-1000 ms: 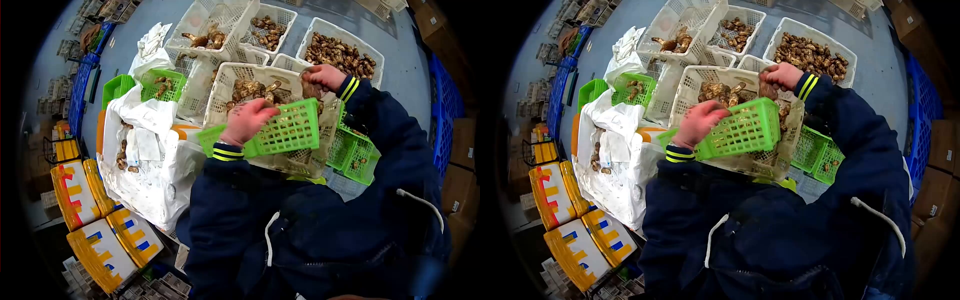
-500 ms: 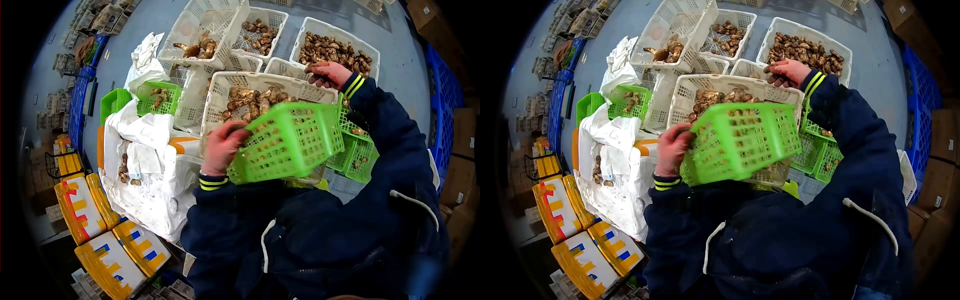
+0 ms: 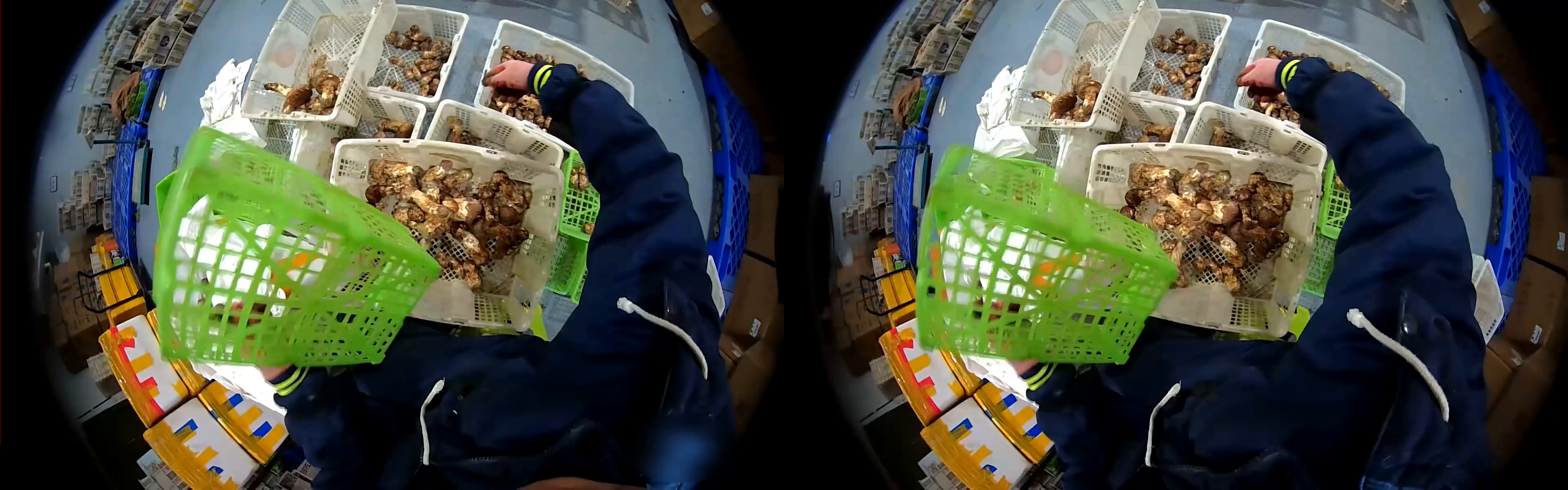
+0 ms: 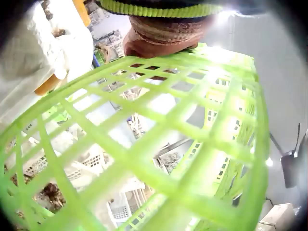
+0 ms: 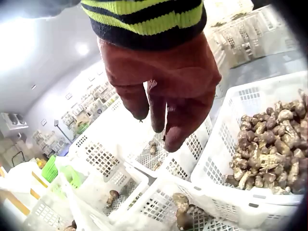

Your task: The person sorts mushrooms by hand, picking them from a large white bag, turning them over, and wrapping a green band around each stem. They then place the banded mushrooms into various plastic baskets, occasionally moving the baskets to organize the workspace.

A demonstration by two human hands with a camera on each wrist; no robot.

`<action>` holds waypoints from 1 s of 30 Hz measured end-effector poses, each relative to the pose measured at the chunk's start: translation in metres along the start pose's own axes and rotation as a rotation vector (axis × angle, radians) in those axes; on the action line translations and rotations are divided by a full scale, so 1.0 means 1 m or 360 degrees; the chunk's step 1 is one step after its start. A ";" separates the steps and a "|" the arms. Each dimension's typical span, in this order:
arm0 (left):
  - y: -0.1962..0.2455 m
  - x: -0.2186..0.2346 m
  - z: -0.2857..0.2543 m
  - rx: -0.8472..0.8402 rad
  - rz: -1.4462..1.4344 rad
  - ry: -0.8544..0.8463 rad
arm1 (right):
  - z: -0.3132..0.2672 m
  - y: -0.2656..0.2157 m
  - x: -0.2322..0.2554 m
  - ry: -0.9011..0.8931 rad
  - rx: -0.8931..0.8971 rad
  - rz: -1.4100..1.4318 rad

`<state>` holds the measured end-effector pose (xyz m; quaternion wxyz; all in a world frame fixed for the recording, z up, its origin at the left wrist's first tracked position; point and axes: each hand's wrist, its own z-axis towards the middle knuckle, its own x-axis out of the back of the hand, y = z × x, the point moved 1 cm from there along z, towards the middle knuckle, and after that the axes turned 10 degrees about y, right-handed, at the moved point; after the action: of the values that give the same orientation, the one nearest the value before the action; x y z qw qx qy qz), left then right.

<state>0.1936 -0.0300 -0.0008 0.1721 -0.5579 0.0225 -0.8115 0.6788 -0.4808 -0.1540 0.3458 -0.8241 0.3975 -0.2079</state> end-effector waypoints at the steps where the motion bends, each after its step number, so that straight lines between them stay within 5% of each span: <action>1: -0.001 0.014 0.001 0.0008 0.0059 0.0009 | 0.023 0.009 -0.010 -0.0142 -0.0011 0.0082; 2: -0.002 0.024 0.000 0.0024 0.0121 0.0019 | 0.044 0.016 -0.022 -0.0285 -0.0029 0.0162; 3: -0.003 0.034 -0.002 0.0043 0.0184 0.0026 | 0.064 0.020 -0.033 -0.0607 -0.0406 0.0439; 4: -0.001 0.044 -0.001 0.0063 0.0245 0.0031 | 0.084 0.032 -0.046 -0.0729 -0.0219 0.0191; 5: 0.001 0.053 0.001 0.0227 0.0014 0.0046 | 0.100 0.046 -0.059 -0.0456 -0.0247 -0.0081; 6: 0.008 0.060 0.006 0.0543 -0.0601 0.0111 | 0.115 0.052 -0.061 -0.0482 -0.0251 -0.0100; 8: 0.024 0.061 0.016 0.1071 -0.1948 0.0414 | 0.124 0.056 -0.081 -0.0940 0.0913 -0.1786; 9: 0.030 0.065 0.030 0.1207 -0.1772 0.0446 | 0.129 0.060 -0.089 -0.1113 0.1561 -0.2596; 10: 0.043 0.057 0.048 0.1479 -0.2119 0.0690 | 0.140 0.069 -0.095 -0.1144 0.1308 -0.2701; 11: 0.041 0.049 0.046 0.1198 -0.1512 0.0692 | 0.138 0.069 -0.102 -0.1112 0.1115 -0.2666; 13: 0.034 0.046 0.045 0.1267 -0.2267 0.0649 | 0.138 0.073 -0.114 -0.1009 0.0752 -0.2585; 14: 0.037 0.048 0.045 0.1466 -0.2051 0.0794 | 0.144 0.082 -0.121 -0.0774 0.0498 -0.2298; 15: 0.036 0.048 0.045 0.1494 -0.2025 0.0796 | 0.152 0.095 -0.124 -0.0343 0.0054 -0.1548; 17: 0.033 0.046 0.044 0.1716 -0.2464 0.0988 | 0.155 0.115 -0.125 0.0060 -0.0172 -0.0878; 20: 0.039 0.046 0.048 0.1553 -0.2313 0.0666 | 0.166 0.140 -0.112 0.0239 0.0239 -0.1061; 22: 0.074 0.045 0.062 0.1538 -0.2340 0.0753 | 0.122 0.095 -0.114 0.0220 -0.0012 -0.0697; 23: 0.082 0.047 0.062 0.1728 -0.2263 0.0442 | 0.113 0.090 -0.109 0.0140 -0.0080 -0.0392; 26: 0.126 0.052 0.071 0.1565 -0.2047 -0.0226 | 0.083 0.070 -0.082 -0.0023 -0.0014 0.0072; 28: 0.160 0.053 0.079 0.1283 -0.1872 -0.0411 | 0.048 0.046 -0.059 0.0098 0.0410 -0.0045; 30: 0.189 0.045 0.083 0.0746 -0.1762 -0.0272 | 0.016 0.020 -0.031 0.0267 0.0619 0.0069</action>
<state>0.3028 -0.2086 0.0277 -0.1559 -0.4972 -0.4644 -0.7161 0.6601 -0.4589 -0.1813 0.4685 -0.7130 0.3949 -0.3409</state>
